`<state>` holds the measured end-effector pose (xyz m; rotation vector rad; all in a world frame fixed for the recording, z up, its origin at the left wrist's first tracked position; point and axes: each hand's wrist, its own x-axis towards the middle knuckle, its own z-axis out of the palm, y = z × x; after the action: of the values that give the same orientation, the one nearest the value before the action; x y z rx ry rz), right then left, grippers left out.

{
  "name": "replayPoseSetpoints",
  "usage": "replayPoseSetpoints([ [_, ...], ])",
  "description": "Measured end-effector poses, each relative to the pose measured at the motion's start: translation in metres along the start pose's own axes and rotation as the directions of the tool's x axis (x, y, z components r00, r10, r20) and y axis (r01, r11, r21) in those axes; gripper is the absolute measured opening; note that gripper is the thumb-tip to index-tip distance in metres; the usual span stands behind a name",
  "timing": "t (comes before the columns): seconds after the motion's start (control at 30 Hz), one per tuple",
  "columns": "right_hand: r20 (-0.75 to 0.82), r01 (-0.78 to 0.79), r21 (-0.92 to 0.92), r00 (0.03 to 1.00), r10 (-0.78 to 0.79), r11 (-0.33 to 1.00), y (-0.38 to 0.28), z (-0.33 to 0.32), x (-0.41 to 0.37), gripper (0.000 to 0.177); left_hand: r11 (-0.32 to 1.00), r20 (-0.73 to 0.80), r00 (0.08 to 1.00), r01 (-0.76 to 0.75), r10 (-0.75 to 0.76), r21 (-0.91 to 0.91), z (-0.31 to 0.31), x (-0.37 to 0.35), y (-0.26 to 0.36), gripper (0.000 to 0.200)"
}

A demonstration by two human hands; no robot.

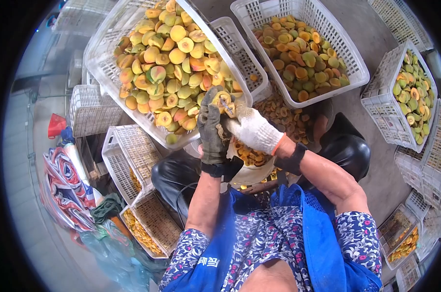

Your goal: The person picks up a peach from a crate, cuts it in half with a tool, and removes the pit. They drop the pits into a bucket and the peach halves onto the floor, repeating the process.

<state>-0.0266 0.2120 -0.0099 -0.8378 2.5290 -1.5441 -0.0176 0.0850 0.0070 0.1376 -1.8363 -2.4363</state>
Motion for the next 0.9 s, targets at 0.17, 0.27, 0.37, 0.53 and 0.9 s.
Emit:
replayPoseSetpoints([
  [0.17,0.515,-0.631,0.438,0.760,0.396,0.641,-0.011,-0.037,0.007,0.035,0.996,0.089,0.996,0.000,-0.008,0.090,-0.022,0.001,-0.007,0.051],
  [0.27,0.449,-0.533,0.439,0.827,0.337,0.723,-0.016,-0.028,0.005,0.037,0.915,0.187,0.961,0.254,-0.203,-0.314,-0.027,0.000,0.010,0.052],
  [0.37,0.325,-0.403,0.370,0.900,0.290,0.837,-0.015,-0.010,0.002,0.035,0.900,0.159,0.938,0.341,-0.307,-0.273,-0.031,0.009,0.015,0.049],
  [0.53,0.181,-0.219,0.150,0.965,0.190,0.964,-0.003,0.013,-0.007,0.033,0.907,-0.059,0.941,0.303,-0.333,-0.291,-0.015,0.016,0.006,0.040],
  [0.9,0.445,-0.393,0.214,0.854,0.269,0.894,0.007,0.005,-0.008,0.028,0.933,-0.053,0.941,0.337,-0.333,0.125,-0.023,0.005,0.004,0.045],
])
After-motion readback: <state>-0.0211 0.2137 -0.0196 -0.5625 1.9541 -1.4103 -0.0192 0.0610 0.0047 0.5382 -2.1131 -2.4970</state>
